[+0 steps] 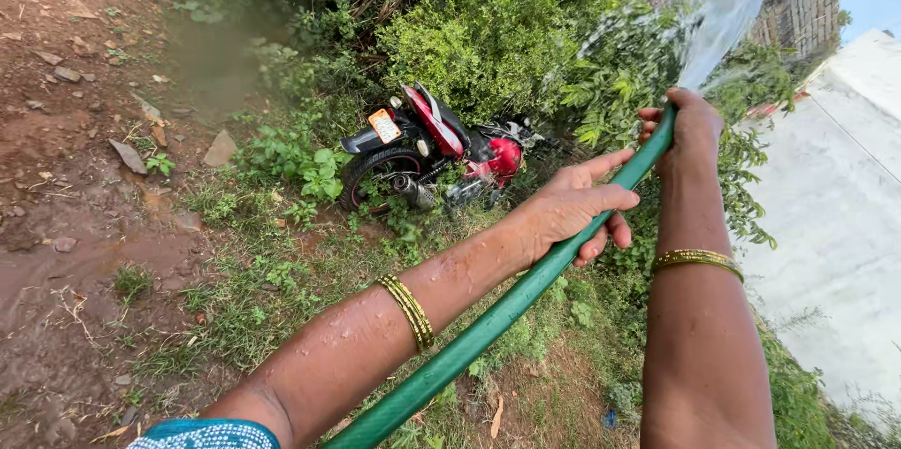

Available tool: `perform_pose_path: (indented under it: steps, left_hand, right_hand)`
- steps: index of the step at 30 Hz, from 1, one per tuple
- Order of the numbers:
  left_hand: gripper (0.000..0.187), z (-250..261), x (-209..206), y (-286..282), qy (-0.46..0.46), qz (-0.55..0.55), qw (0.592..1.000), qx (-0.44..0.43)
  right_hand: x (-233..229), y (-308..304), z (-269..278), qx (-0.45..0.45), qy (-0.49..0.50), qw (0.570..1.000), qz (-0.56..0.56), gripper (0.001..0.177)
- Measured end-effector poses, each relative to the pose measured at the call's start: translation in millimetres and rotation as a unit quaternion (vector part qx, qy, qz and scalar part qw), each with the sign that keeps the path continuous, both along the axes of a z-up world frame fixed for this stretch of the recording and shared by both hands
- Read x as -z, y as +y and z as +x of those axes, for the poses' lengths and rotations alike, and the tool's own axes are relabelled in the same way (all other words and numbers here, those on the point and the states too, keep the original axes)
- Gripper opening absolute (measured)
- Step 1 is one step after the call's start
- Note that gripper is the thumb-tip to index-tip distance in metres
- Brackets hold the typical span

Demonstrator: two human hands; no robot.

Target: The person washes a motorcycle with water from a green hose by spraying different parts of the bike and the ground around it.

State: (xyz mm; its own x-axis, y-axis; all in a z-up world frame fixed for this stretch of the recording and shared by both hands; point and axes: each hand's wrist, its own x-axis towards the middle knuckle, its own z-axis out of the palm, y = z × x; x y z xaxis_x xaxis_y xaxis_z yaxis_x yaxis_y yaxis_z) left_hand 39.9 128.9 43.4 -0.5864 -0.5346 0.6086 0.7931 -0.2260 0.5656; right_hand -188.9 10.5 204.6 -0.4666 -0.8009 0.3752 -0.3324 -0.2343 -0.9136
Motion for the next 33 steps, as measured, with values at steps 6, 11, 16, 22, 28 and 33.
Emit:
perform_pose_path:
  steps: [6, 11, 16, 22, 28, 33]
  left_hand:
    - [0.081, -8, 2, -13, -0.015, 0.002, 0.999, -0.029]
    - [0.069, -30, -25, -60, -0.033, 0.0, 0.997, -0.072]
    - [0.057, -45, -41, -85, -0.148, -0.025, 0.98, -0.132]
    - [0.052, -52, -66, -97, -0.172, -0.074, 0.956, -0.225]
    - [0.052, -76, -82, -105, -0.142, -0.137, 0.93, -0.312]
    - [0.077, -67, -99, -134, -0.18, -0.158, 0.899, -0.366]
  right_hand:
    - [13, 1, 10, -0.072, -0.081, 0.994, -0.025, 0.022]
    - [33, -3, 23, -0.075, -0.072, 0.988, -0.114, 0.02]
    - [41, 7, 41, -0.112, -0.1, 0.98, -0.133, 0.03]
    - [41, 23, 33, -0.076, 0.021, 0.99, -0.12, 0.03]
    - [56, 54, 62, -0.158, -0.099, 0.969, -0.164, 0.025]
    - [143, 106, 131, -0.253, -0.2, 0.918, -0.232, 0.031]
